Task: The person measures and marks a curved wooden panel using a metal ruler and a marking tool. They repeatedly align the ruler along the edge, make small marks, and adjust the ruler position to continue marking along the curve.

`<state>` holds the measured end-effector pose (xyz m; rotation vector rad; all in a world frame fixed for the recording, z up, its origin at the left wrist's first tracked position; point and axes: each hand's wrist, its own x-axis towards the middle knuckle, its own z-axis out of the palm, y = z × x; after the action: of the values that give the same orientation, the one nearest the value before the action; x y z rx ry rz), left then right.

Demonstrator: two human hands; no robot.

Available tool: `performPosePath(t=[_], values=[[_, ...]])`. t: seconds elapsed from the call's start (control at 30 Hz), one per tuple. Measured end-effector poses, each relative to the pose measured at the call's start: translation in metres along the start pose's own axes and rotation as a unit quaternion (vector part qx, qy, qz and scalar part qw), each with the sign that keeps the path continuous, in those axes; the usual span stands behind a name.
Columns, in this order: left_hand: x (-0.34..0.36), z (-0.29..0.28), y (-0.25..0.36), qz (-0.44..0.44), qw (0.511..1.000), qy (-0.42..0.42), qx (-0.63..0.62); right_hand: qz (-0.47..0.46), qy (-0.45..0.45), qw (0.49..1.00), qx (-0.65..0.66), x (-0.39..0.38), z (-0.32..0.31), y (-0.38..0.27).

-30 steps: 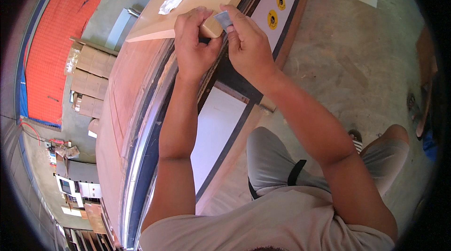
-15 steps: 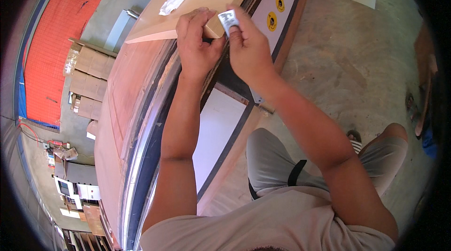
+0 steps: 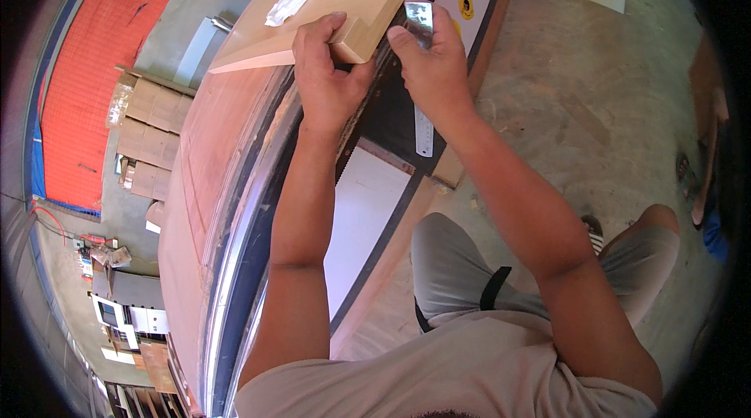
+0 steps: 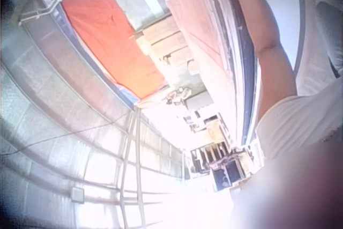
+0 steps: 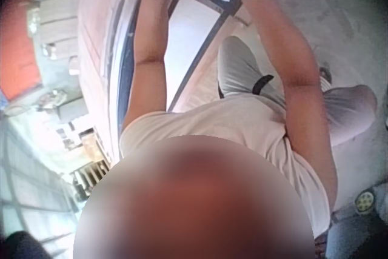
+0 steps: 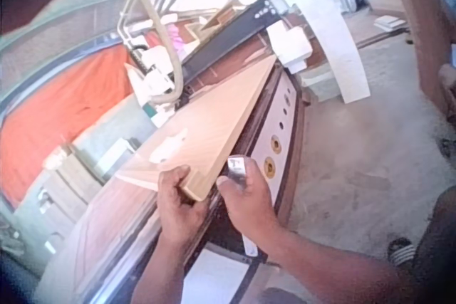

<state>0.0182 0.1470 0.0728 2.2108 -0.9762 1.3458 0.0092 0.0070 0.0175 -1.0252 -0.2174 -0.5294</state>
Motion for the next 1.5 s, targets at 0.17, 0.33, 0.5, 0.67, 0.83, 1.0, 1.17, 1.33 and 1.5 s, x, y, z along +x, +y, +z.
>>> performPosePath(t=[0.17, 0.33, 0.5, 0.67, 0.83, 1.0, 1.17, 1.33, 1.5], values=[[-0.002, 0.003, -0.001, 0.003, 1.0, 0.0, -0.011, -0.072, 0.002, 0.995, -0.067, 0.017, 0.019, 0.004], [-0.003, 0.005, -0.002, -0.005, 0.999, 0.016, -0.033, -0.02, -0.005, 1.0, -0.016, 0.034, 0.017, 0.008], [-0.002, -0.006, -0.001, -0.011, 0.998, -0.046, -0.048, -0.017, 0.028, 0.999, -0.037, 0.045, -0.017, 0.011], [0.001, -0.013, 0.009, -0.045, 0.991, -0.065, -0.104, 0.071, -0.076, 0.978, -0.179, 0.047, -0.109, 0.019], [0.011, -0.015, 0.021, -0.085, 0.992, -0.08, -0.044, 0.224, -0.091, 0.949, -0.204, 0.031, -0.17, 0.05], [0.017, -0.014, 0.039, -0.214, 0.972, -0.095, -0.002, 0.18, -0.298, 0.888, -0.299, 0.043, -0.198, 0.083], [0.022, -0.008, 0.053, -0.266, 0.96, -0.076, 0.044, 0.154, -0.344, 0.883, -0.279, 0.052, -0.205, 0.138], [0.028, -0.004, 0.057, -0.262, 0.961, -0.071, 0.059, 0.18, -0.399, 0.861, -0.258, 0.061, -0.215, 0.208], [0.033, -0.005, 0.06, -0.269, 0.955, -0.082, 0.089, 0.203, -0.45, 0.821, -0.286, 0.055, -0.231, 0.249]])
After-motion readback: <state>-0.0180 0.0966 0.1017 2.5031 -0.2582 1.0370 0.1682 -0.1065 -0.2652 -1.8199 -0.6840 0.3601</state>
